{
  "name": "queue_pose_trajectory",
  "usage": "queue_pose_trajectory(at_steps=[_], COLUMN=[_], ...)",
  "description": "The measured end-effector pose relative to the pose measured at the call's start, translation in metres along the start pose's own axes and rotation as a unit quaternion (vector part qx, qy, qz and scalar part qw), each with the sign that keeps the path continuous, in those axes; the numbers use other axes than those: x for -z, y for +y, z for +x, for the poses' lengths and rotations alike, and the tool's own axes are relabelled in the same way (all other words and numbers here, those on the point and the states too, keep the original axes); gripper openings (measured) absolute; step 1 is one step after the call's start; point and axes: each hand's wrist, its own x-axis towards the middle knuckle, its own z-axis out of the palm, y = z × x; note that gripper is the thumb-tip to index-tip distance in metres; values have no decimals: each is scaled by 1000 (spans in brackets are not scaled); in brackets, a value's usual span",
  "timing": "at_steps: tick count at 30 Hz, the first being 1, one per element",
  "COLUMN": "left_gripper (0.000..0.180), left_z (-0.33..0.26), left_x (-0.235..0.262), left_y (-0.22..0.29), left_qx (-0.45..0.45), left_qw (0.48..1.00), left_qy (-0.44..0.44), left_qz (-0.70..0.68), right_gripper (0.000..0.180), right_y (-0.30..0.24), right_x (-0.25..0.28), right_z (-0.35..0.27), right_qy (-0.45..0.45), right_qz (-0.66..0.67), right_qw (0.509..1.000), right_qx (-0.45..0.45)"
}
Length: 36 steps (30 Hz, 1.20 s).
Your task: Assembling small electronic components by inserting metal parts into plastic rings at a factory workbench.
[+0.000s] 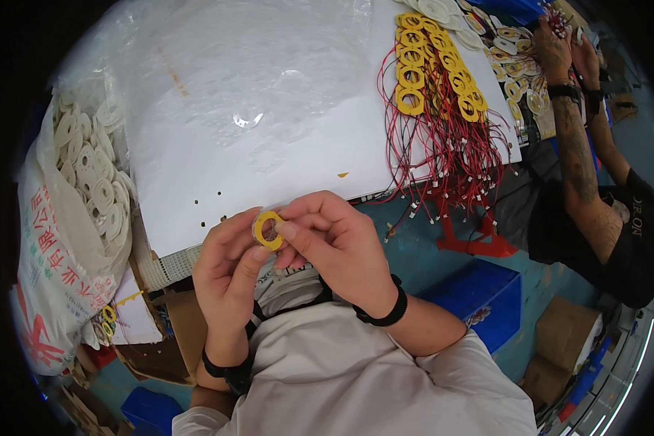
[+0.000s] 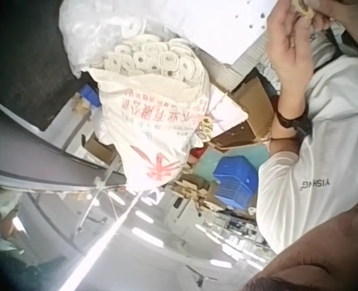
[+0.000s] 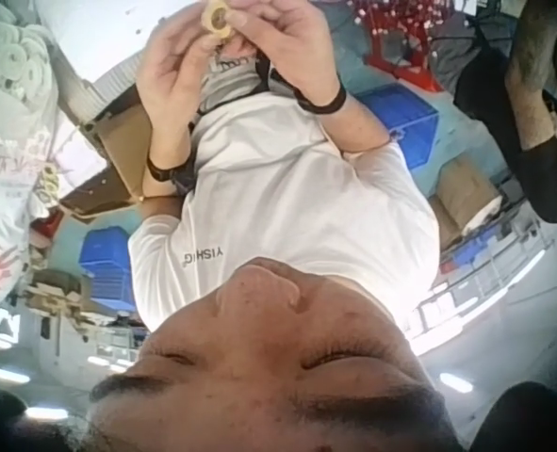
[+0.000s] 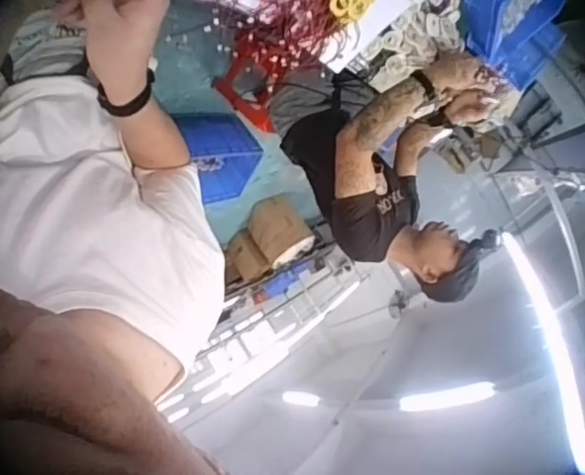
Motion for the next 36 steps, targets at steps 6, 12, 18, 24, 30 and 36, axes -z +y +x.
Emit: queue_pose_trajectory(at_steps=[6,12,18,24,30,36], left_gripper=[44,50,46,46,45,45], left_z=[0,0,-2,-2,-2,-2], left_x=[2,2,6,5,6,6], left_y=[-3,2,0,1,1,2], left_qx=[-10,21,15,16,28,23], left_qw=[999,998,1000,1000,998,999], left_qy=[9,7,-12,-15,-25,-30], left_qz=[39,55,10,-21,-41,-25], right_gripper=[15,14,13,11,9,9], right_y=[-7,-12,-13,-14,-13,-11], right_x=[0,11,9,8,8,6], right_z=[-1,-1,-3,-4,-3,-3], right_qy=[4,-26,-25,-15,-22,-18], right_qz=[-59,-28,10,-8,-20,-19], right_qw=[998,997,999,999,999,999], right_qx=[-21,-61,-38,-41,-28,-21])
